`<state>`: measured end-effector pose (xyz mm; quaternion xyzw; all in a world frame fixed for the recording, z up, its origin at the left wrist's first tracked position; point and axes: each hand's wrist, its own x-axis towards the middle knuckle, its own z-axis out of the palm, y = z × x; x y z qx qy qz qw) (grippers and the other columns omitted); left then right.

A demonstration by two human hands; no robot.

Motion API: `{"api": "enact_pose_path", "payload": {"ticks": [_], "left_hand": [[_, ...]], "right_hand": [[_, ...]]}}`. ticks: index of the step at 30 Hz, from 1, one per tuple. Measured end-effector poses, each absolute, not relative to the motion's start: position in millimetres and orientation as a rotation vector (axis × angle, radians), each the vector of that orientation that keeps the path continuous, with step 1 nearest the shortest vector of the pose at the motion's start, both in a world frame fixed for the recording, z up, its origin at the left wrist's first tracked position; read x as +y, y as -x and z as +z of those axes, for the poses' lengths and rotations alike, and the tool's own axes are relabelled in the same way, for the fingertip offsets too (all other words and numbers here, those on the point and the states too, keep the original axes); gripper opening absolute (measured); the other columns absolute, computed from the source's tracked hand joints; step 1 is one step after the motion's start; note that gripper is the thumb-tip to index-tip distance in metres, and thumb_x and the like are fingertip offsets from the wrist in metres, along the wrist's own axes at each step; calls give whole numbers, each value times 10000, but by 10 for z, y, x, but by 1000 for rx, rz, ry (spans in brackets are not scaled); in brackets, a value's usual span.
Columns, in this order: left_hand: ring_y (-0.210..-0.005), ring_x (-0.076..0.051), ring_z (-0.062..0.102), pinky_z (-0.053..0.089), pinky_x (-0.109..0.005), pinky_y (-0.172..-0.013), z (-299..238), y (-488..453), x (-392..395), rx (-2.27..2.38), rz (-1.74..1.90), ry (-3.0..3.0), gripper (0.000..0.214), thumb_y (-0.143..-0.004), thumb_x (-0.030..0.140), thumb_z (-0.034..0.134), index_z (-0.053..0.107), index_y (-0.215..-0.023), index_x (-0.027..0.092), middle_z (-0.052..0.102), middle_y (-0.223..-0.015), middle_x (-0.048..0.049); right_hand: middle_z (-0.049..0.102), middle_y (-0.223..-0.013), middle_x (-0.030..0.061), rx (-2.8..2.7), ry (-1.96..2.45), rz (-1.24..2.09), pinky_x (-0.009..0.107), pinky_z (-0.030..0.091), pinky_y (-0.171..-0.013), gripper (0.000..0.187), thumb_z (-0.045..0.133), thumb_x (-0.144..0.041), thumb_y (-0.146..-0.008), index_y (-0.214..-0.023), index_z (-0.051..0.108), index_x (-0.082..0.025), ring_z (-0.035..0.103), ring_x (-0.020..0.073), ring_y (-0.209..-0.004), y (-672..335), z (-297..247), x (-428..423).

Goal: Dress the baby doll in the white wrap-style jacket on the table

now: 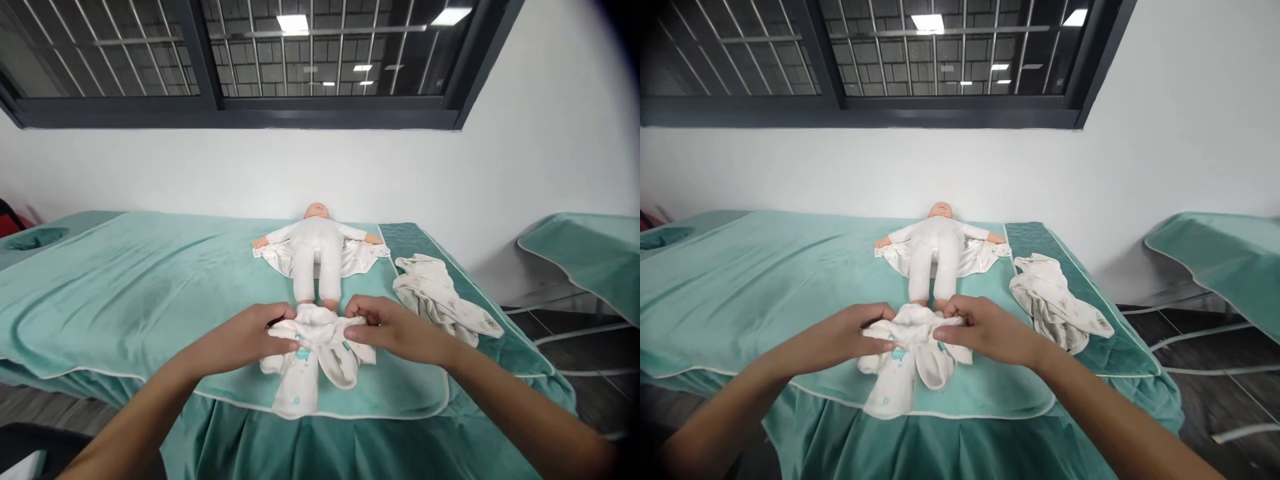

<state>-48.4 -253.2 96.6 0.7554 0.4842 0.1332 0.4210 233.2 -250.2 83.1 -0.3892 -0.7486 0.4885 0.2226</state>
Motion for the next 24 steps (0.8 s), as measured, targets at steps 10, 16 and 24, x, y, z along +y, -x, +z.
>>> {"api": "enact_pose_path", "payload": {"ticks": [10, 16, 24], "left_hand": [[-898, -163, 621, 457, -246, -800, 2004, 172, -3029, 1020, 700, -2480, 192, -905, 256, 549, 696, -1029, 254, 711, -991, 3], [-788, -169, 636, 440, -225, -660, 2649, 262, -3248, 1105, 313, -2708, 239, -852, 442, 648, 712, -1018, 283, 716, -929, 9], [-682, -116, 592, 435, -185, -562, 3083, 214, -3566, 966, 623, -2388, 206, -744, 360, 719, 637, -842, 200, 632, -775, 28]], "right_hand": [[482, -704, -45, -2496, 855, 1279, 224, 292, -567, 245, 710, -420, -821, -779, 621, -195, 391, 86, -631, -2316, 2082, -2828], [591, -831, -12, -2289, 923, 823, 236, 378, -649, 260, 716, -432, -800, -776, 613, -195, 516, 120, -743, -2432, 2561, -3130], [540, -700, -53, -2296, 859, 1135, 189, 321, -502, 336, 752, -460, -777, -939, 608, -203, 438, 69, -565, -2373, 2909, -3631]]}}
